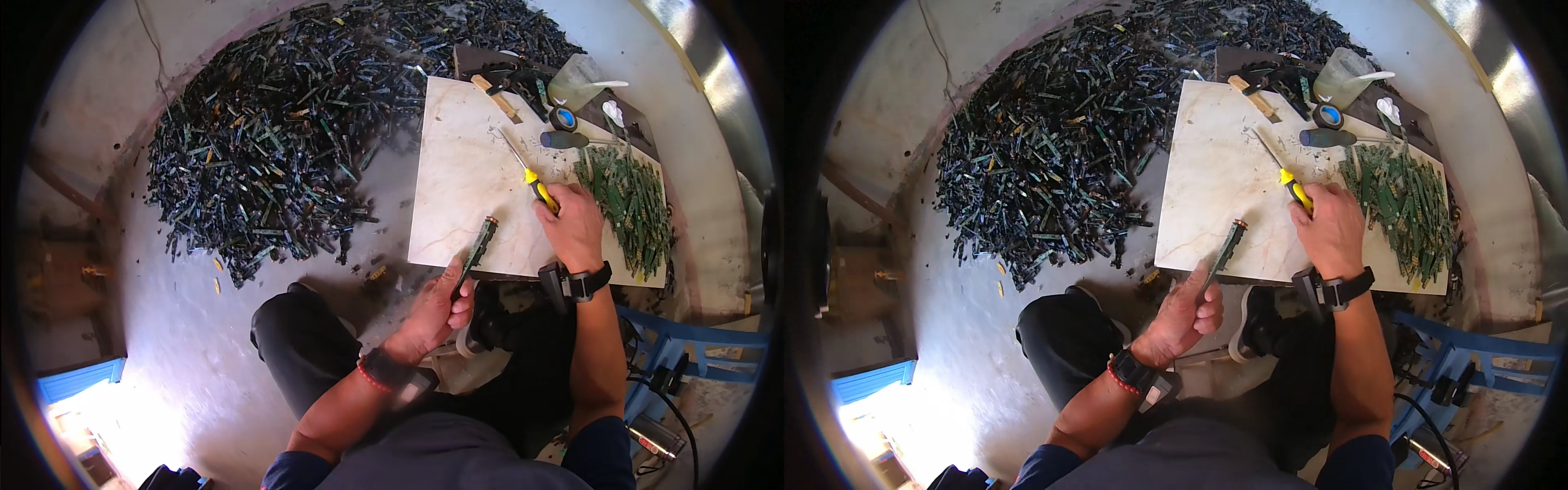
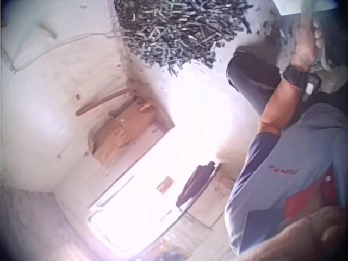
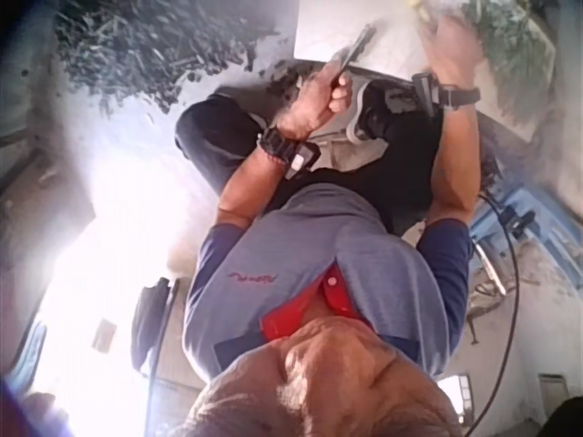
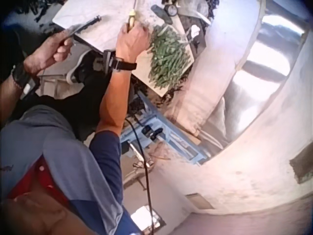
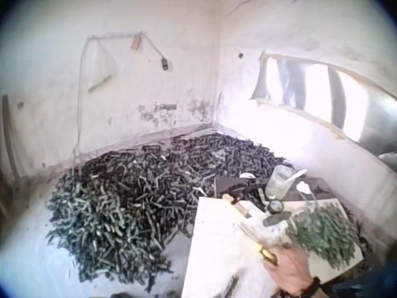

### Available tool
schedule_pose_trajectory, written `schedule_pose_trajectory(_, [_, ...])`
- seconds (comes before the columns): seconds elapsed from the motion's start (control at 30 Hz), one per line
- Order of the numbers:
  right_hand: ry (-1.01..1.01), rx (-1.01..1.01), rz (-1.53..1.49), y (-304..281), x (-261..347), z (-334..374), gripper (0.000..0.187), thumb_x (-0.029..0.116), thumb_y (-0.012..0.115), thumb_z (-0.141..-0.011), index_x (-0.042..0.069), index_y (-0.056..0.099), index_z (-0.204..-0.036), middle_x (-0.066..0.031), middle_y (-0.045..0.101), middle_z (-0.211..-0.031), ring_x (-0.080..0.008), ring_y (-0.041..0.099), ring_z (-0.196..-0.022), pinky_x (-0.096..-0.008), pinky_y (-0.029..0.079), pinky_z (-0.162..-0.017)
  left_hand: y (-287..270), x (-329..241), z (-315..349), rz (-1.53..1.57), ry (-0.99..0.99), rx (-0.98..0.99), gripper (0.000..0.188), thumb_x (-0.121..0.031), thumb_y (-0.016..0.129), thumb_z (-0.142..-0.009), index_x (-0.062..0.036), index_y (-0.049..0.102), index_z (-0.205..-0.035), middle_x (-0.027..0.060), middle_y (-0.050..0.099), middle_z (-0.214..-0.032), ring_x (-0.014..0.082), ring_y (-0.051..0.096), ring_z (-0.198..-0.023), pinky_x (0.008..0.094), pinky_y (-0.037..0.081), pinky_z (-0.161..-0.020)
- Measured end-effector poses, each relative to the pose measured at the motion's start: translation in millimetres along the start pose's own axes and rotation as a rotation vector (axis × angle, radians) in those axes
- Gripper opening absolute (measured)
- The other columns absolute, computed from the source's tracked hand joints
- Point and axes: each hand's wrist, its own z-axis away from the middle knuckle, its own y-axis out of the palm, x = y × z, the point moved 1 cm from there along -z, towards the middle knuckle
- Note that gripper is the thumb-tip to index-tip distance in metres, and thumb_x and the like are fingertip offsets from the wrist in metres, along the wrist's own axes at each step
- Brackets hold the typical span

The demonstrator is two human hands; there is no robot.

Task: The person sits on the floor and uses pliers to strip components from green circuit boards. They then use a screwdriver to pry off remaining parts and place the processed boards on a nearby table.

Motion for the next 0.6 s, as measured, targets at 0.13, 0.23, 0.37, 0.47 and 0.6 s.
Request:
schedule_pose_trajectory(0.13, [-0.134, -0.173, -0.019, 1.9, 2.1, 1.4, 0.018, 0.012, 0.061, -0.080, 0.002, 0.060, -0.096, -0.0126, 0.057, -0.076, -0.0280, 0.055, -0.071, -0.0386, 0.044, -0.064, 0.7, 1.8, -4.2, 0.007, -0.015, -0.025, 0.046, -0.052, 0.043, -0.094, -0.0131, 0.042, -0.070, -0.0038, 0.030, -0.057, 0.0077, 0.024, -0.048, 0.0211, 0.020, -0.042])
schedule_pose_trajectory(0.23, [0.232, 0.081, -0.602, -25.4, 19.3, 6.9, 0.017, 0.012, 0.055, -0.088, 0.003, 0.059, -0.102, -0.0048, 0.052, -0.073, -0.0134, 0.050, -0.064, -0.0284, 0.041, -0.058, 0.0, 1.6, -1.6, -0.005, -0.013, -0.056, 0.046, -0.053, 0.044, -0.093, -0.0128, 0.043, -0.070, -0.0037, 0.030, -0.057, 0.0076, 0.025, -0.048, 0.0212, 0.020, -0.042])
schedule_pose_trajectory(0.37, [0.198, 0.016, -0.933, -51.3, 27.8, 25.6, 0.017, 0.013, 0.049, -0.094, 0.005, 0.056, -0.108, 0.0006, 0.049, -0.072, -0.0052, 0.042, -0.058, -0.0193, 0.035, -0.053, 0.4, 3.0, -1.0, -0.040, 0.004, -0.067, 0.046, -0.053, 0.044, -0.093, -0.0124, 0.044, -0.071, -0.0035, 0.030, -0.057, 0.0079, 0.025, -0.048, 0.0215, 0.020, -0.042])
schedule_pose_trajectory(0.47, [0.244, 0.272, -1.118, -73.6, 29.8, 37.1, 0.017, 0.011, 0.049, -0.094, 0.003, 0.056, -0.107, -0.0004, 0.050, -0.071, -0.0045, 0.042, -0.056, -0.0180, 0.034, -0.052, -0.8, 3.2, -0.3, -0.045, 0.012, -0.061, 0.046, -0.053, 0.044, -0.093, -0.0122, 0.045, -0.072, -0.0034, 0.031, -0.057, 0.0081, 0.026, -0.048, 0.0217, 0.021, -0.042])
schedule_pose_trajectory(0.6, [0.123, 0.536, -1.151, -85.4, 18.6, 46.1, 0.018, 0.010, 0.057, -0.089, -0.001, 0.055, -0.102, -0.0018, 0.052, -0.071, -0.0047, 0.045, -0.055, -0.0186, 0.034, -0.050, -0.9, 2.2, 0.3, -0.054, 0.010, -0.069, 0.046, -0.052, 0.044, -0.094, -0.0120, 0.045, -0.072, -0.0033, 0.031, -0.057, 0.0083, 0.026, -0.047, 0.0218, 0.021, -0.042])
